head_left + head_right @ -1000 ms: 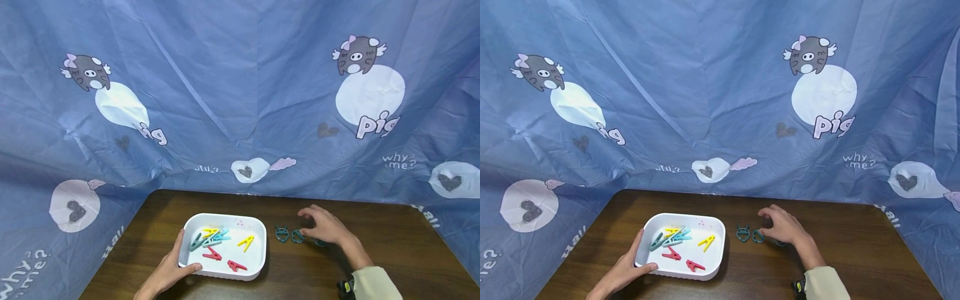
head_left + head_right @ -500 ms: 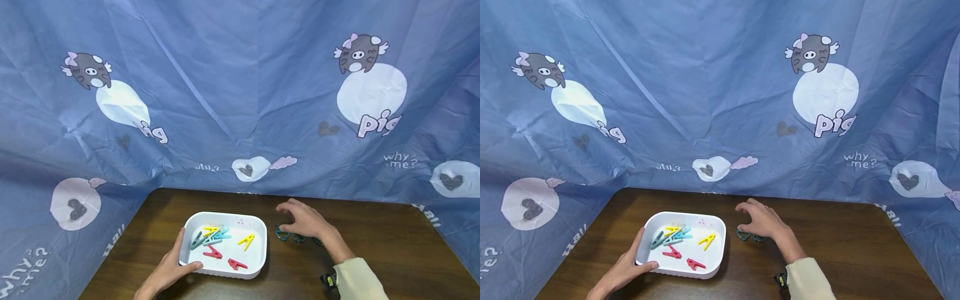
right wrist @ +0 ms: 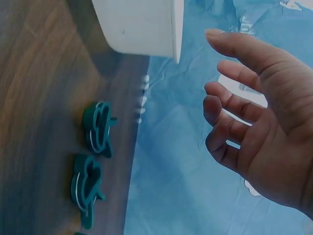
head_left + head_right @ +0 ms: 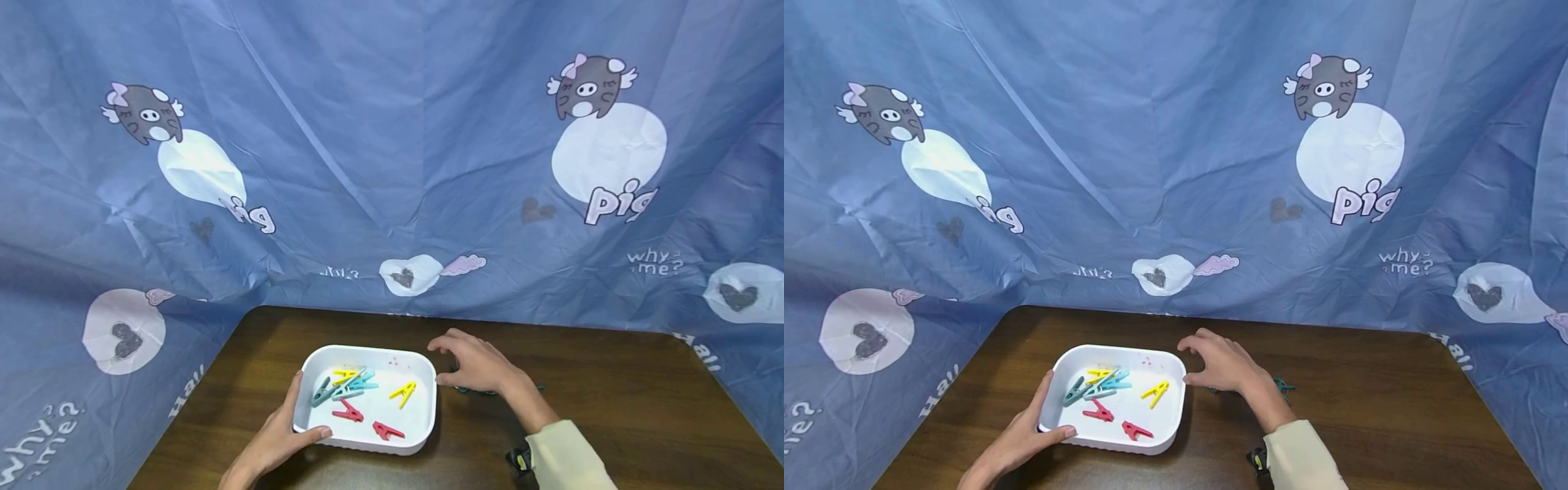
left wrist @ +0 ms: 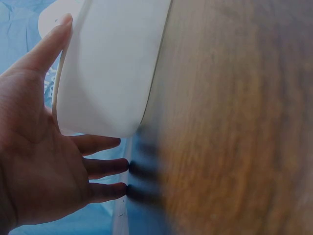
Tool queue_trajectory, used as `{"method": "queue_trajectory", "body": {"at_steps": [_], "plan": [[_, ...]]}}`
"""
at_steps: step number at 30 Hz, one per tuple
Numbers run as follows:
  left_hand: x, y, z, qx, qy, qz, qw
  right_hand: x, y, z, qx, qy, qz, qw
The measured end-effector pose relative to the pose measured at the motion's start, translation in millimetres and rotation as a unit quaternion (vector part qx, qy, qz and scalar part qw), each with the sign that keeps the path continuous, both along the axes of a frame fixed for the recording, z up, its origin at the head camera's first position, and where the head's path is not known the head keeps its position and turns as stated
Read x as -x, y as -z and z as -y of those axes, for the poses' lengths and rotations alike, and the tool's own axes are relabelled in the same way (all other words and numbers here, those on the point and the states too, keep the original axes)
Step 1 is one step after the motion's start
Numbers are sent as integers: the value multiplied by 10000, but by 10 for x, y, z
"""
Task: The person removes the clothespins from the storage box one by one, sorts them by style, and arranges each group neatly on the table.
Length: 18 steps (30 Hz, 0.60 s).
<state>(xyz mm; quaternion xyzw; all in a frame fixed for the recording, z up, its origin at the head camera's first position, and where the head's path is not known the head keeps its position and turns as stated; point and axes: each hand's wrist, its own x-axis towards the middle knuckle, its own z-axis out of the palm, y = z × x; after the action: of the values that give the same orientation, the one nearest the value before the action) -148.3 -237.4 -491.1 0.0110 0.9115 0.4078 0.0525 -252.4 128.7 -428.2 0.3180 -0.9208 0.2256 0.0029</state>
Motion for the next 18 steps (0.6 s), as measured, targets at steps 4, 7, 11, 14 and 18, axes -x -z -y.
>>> {"method": "queue_trajectory", "body": {"at_steps": [4, 7, 11, 14, 18], "plan": [[0, 2, 3, 12, 18, -26, 10000, -34, -15, 104, 15, -118, 142, 9998], [0, 4, 5, 21, 24, -53, 10000, -53, -25, 181, -17, -182, 287, 9994], [-1, 5, 10, 27, 23, -70, 10000, -71, -24, 287, -152, -286, 413, 9986], [-2, 4, 11, 20, 19, -86, 10000, -84, -16, 366, -282, -391, 457, 9978], [-5, 5, 9, 51, 15, -113, 9999, -104, -1, 447, -369, -523, 489, 9968]]}}
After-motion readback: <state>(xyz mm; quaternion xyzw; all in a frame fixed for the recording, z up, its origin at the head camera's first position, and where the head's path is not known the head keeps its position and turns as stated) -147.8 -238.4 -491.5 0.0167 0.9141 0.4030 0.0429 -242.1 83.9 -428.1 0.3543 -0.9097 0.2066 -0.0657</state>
